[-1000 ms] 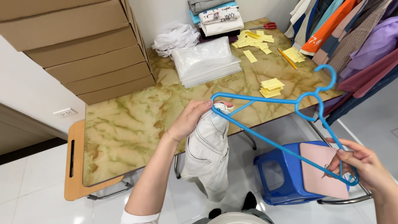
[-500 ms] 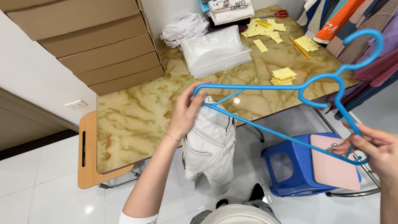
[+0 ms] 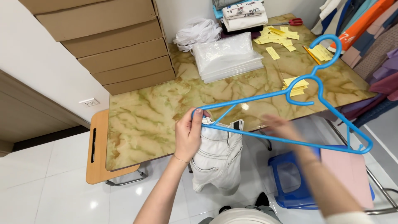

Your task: The person picks up various folded garments from a table, unfolds them, places them onto hangers, and hangs them on a metal clothing rack. The items handled include white pants, a patterned top, a grey top, a light blue top, a white top, and a light purple top.

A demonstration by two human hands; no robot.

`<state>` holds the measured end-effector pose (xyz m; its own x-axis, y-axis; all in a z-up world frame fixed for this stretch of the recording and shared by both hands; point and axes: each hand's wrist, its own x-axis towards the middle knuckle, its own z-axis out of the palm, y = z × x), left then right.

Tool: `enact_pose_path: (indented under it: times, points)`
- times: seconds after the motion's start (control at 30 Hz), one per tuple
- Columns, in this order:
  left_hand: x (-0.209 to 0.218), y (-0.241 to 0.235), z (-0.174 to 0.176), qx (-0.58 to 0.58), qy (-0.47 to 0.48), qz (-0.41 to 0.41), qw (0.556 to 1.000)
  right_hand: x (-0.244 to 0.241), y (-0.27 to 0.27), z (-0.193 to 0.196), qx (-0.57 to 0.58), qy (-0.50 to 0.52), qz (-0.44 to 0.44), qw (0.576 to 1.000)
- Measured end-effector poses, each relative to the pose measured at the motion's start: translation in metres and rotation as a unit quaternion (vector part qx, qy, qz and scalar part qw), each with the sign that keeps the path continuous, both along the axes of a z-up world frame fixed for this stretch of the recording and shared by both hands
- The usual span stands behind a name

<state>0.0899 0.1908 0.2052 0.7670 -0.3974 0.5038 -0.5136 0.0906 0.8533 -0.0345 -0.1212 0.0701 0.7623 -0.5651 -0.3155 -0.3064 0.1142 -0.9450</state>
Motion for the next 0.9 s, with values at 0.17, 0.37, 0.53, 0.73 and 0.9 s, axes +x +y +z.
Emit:
enact_pose_path:
  times: [0.17, 0.37, 0.53, 0.73, 0.9]
  points:
    - [-0.007, 0.017, -0.003, 0.003, 0.03, 0.044, 0.999, 0.106, -0.021, -0.234, -0.292, 0.14, 0.083, 0.942]
    - [-0.006, 0.047, -0.013, -0.01, 0.063, 0.103, 0.993, 0.124, 0.047, -0.206, -0.368, 0.165, 0.115, 0.908]
    - [0.004, 0.085, -0.036, -0.01, 0.065, 0.133, 0.989, 0.118, 0.028, -0.226, -0.312, 0.132, 0.021, 0.941]
    - [0.039, 0.167, -0.066, -0.015, 0.119, 0.228, 0.966, 0.02, -0.029, -0.106, 0.114, -0.136, -0.048, 0.983]
    - [0.061, 0.187, -0.067, 0.003, 0.148, 0.197, 0.969, -0.033, -0.012, 0.005, 0.275, -0.245, 0.055, 0.928]
